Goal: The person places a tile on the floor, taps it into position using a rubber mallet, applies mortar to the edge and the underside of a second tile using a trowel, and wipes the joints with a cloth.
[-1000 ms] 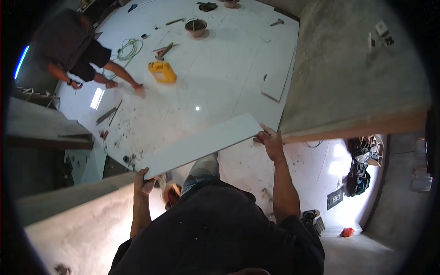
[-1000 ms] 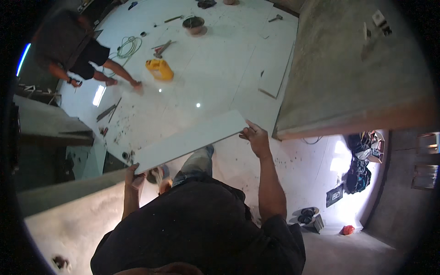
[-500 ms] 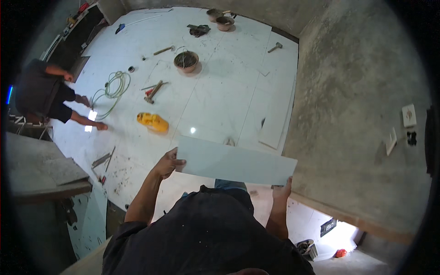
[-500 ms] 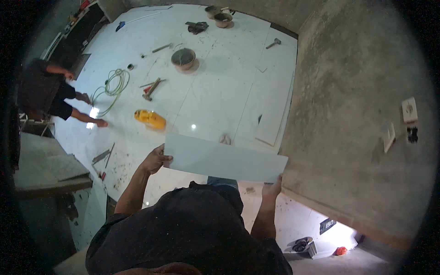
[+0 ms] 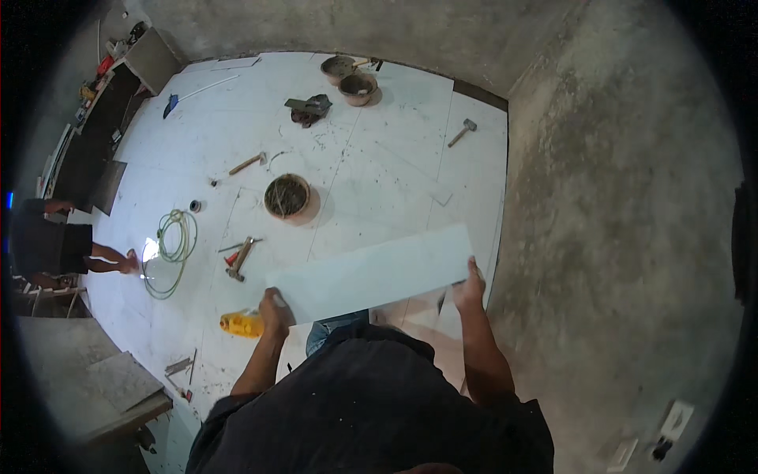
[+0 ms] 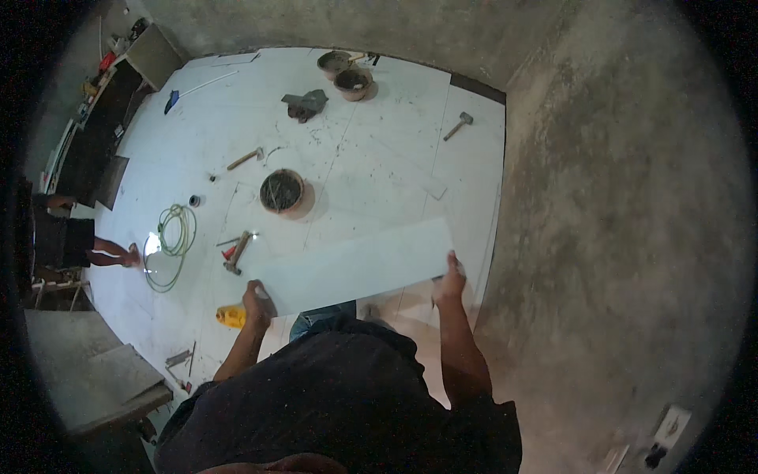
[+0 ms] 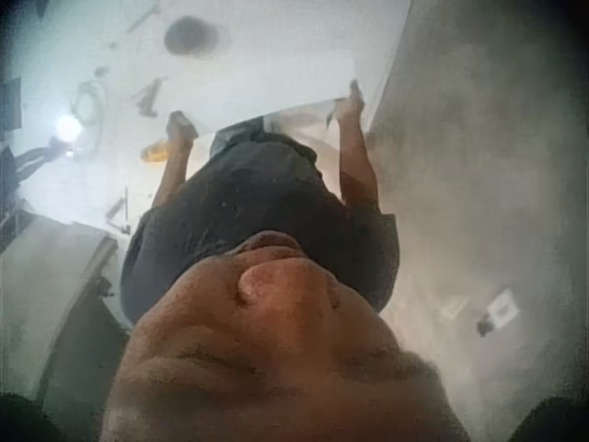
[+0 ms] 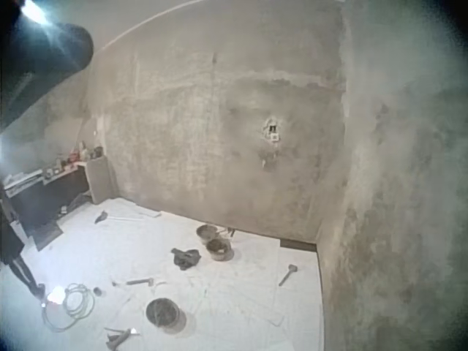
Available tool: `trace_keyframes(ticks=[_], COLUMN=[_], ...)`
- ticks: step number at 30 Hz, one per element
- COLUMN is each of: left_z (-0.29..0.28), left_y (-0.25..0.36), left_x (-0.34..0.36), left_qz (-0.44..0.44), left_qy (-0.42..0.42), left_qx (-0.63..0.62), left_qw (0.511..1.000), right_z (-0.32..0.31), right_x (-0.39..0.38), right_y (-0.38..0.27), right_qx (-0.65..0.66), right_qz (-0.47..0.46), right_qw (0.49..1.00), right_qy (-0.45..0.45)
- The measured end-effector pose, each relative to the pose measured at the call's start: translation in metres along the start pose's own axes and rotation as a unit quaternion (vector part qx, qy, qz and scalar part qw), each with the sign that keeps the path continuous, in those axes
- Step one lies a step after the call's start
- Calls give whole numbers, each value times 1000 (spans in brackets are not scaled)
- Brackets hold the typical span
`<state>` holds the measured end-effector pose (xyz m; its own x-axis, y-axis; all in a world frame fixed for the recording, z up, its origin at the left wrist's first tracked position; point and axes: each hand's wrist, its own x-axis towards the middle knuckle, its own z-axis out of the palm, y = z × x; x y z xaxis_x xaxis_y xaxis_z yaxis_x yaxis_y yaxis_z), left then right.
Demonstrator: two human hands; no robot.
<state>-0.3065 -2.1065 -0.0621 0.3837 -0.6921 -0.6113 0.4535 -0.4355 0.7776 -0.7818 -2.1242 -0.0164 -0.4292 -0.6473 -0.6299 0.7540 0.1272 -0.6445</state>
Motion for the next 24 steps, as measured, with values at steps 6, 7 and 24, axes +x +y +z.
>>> trace_keyframes(ticks=[6,7,24], left_z=[153,185,820], left_y=[94,112,149], left_x=[130,156,505], left_qz=[74,75,49], left_qy=[54,61,-212], left_qx=[19,8,353], left_qw=[996,995,910], right_z=[165,182,304], right_x=[179,203,549], right_y=[0,-1,-170], right_qx=[20,24,259], right_qz=[61,55,-29], right_qw=[997,998,964], right_qy=[-35,-35,55])
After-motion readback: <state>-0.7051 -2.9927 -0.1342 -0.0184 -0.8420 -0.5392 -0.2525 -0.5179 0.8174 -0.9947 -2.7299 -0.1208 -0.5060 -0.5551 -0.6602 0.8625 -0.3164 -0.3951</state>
